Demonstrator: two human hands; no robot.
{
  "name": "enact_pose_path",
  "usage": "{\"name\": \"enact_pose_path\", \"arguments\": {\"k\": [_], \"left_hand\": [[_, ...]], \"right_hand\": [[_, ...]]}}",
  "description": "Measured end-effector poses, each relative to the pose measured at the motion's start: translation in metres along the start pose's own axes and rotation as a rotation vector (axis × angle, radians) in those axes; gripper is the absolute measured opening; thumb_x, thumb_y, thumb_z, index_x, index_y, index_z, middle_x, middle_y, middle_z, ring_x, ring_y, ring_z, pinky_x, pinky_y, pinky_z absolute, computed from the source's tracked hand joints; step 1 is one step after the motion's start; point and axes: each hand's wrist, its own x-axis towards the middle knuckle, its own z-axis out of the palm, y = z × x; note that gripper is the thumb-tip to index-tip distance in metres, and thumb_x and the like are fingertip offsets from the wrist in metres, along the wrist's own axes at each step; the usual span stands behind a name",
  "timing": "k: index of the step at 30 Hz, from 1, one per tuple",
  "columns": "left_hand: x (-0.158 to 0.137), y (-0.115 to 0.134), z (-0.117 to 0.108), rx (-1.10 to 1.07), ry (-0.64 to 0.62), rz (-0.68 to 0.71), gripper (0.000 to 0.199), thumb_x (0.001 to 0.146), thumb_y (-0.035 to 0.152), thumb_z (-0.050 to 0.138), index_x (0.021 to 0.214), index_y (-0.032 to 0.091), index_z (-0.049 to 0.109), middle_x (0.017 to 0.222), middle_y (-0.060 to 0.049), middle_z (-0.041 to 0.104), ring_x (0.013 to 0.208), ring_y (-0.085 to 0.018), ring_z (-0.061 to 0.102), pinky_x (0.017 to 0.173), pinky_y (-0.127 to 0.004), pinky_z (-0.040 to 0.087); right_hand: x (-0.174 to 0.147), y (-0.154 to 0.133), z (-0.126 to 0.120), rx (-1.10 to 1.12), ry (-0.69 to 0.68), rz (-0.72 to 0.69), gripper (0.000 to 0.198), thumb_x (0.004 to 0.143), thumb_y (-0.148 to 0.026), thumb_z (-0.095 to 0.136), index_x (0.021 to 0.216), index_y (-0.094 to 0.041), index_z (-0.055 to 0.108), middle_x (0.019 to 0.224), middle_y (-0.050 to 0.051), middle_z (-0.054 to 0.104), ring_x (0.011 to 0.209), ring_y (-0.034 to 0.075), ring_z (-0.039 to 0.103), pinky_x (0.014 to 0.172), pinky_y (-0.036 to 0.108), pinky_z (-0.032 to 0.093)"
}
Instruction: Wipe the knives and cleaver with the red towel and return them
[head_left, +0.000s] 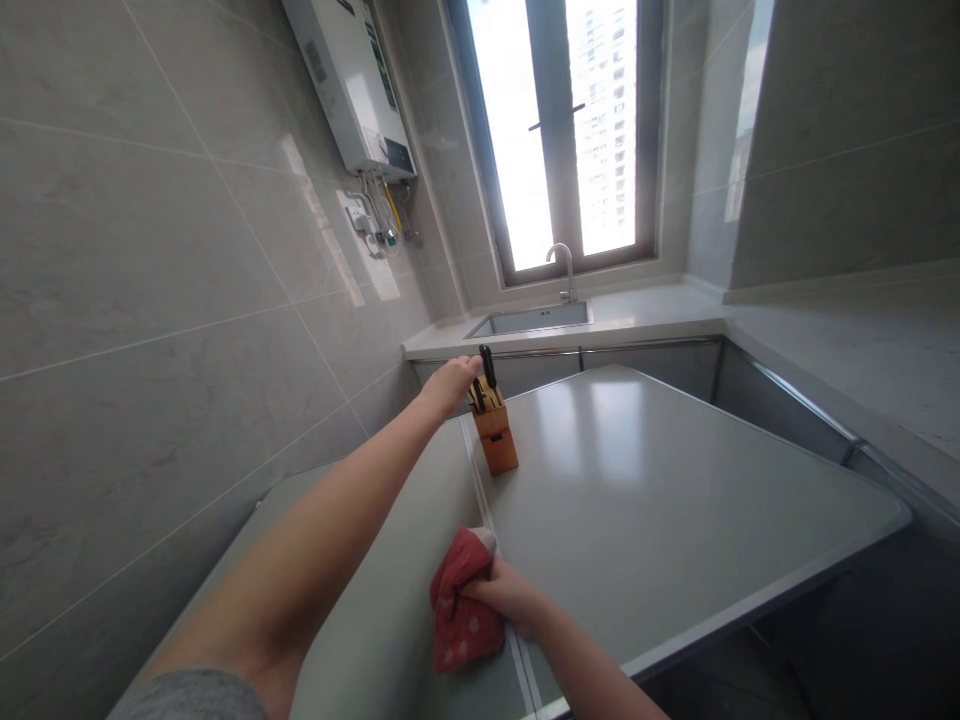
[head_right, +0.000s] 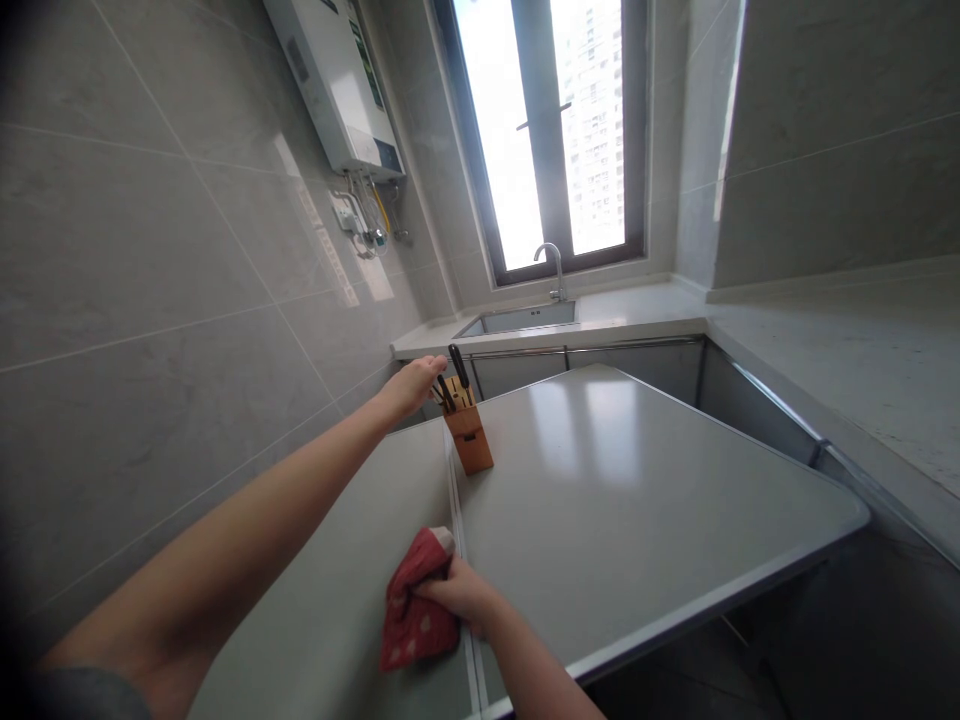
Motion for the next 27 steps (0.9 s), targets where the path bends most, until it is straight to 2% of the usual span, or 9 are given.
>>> {"name": "enact_pose_path", "arguments": {"k": [6, 12, 17, 19, 21, 24, 27], "left_hand": [[0.000, -0.001, 0.014, -0.076, -0.010, -0.005, 0.053, 0.069, -0.004, 0.059, 0.116, 0.017, 0.047, 0.110, -0.011, 0.059, 0.099, -0.023, 0.058, 0.078, -0.030, 0.046], [-0.004, -0.002, 0.026, -0.108, -0.021, 0.015, 0.060, 0.067, -0.002, 0.063, 0.120, 0.019, 0.046, 0.107, -0.009, 0.058, 0.098, -0.022, 0.058, 0.083, -0.030, 0.046], [-0.003, -0.006, 0.033, -0.186, 0.005, -0.033, 0.066, 0.067, 0.003, 0.068, 0.125, 0.021, 0.043, 0.113, -0.009, 0.056, 0.103, -0.023, 0.058, 0.086, -0.032, 0.046], [-0.002, -0.009, 0.031, -0.238, 0.005, -0.049, 0.068, 0.065, 0.012, 0.074, 0.125, 0.020, 0.045, 0.115, -0.009, 0.057, 0.099, -0.023, 0.060, 0.084, -0.031, 0.048], [0.001, -0.010, 0.024, -0.263, -0.009, -0.054, 0.060, 0.066, 0.030, 0.076, 0.120, 0.020, 0.051, 0.113, -0.009, 0.059, 0.094, -0.023, 0.062, 0.080, -0.031, 0.049], [0.005, -0.009, 0.010, -0.264, 0.005, -0.122, 0.045, 0.077, 0.053, 0.061, 0.106, 0.019, 0.060, 0.107, -0.009, 0.064, 0.091, -0.023, 0.062, 0.075, -0.030, 0.049], [0.014, -0.001, -0.002, -0.239, 0.098, -0.232, 0.044, 0.085, 0.054, 0.047, 0.109, 0.019, 0.058, 0.109, -0.011, 0.064, 0.095, -0.024, 0.062, 0.075, -0.031, 0.049]], "right_hand": [[-0.002, -0.002, 0.001, -0.026, 0.010, -0.011, 0.043, 0.062, -0.030, 0.079, 0.101, -0.019, 0.063, 0.102, 0.007, 0.070, 0.102, 0.026, 0.064, 0.091, 0.036, 0.048], [-0.002, -0.004, 0.002, -0.009, 0.000, -0.007, 0.048, 0.057, -0.032, 0.082, 0.099, -0.017, 0.065, 0.100, 0.008, 0.071, 0.100, 0.027, 0.064, 0.089, 0.037, 0.048], [0.001, 0.000, 0.001, -0.003, 0.029, 0.000, 0.055, 0.052, -0.034, 0.085, 0.100, -0.016, 0.064, 0.101, 0.008, 0.070, 0.102, 0.028, 0.063, 0.091, 0.037, 0.047], [0.002, 0.001, 0.001, -0.002, 0.033, 0.009, 0.056, 0.052, -0.034, 0.085, 0.100, -0.017, 0.063, 0.101, 0.008, 0.071, 0.101, 0.028, 0.064, 0.091, 0.038, 0.047], [0.002, 0.001, 0.001, 0.006, 0.022, 0.008, 0.055, 0.052, -0.034, 0.085, 0.100, -0.017, 0.064, 0.100, 0.007, 0.071, 0.100, 0.028, 0.064, 0.091, 0.038, 0.047], [0.002, 0.001, 0.001, 0.025, -0.006, -0.002, 0.052, 0.052, -0.033, 0.085, 0.097, -0.017, 0.065, 0.098, 0.007, 0.071, 0.101, 0.028, 0.064, 0.091, 0.038, 0.047], [0.000, -0.001, 0.001, 0.021, 0.007, 0.007, 0.051, 0.053, -0.032, 0.084, 0.098, -0.017, 0.064, 0.098, 0.007, 0.071, 0.101, 0.028, 0.064, 0.091, 0.038, 0.047]]}}
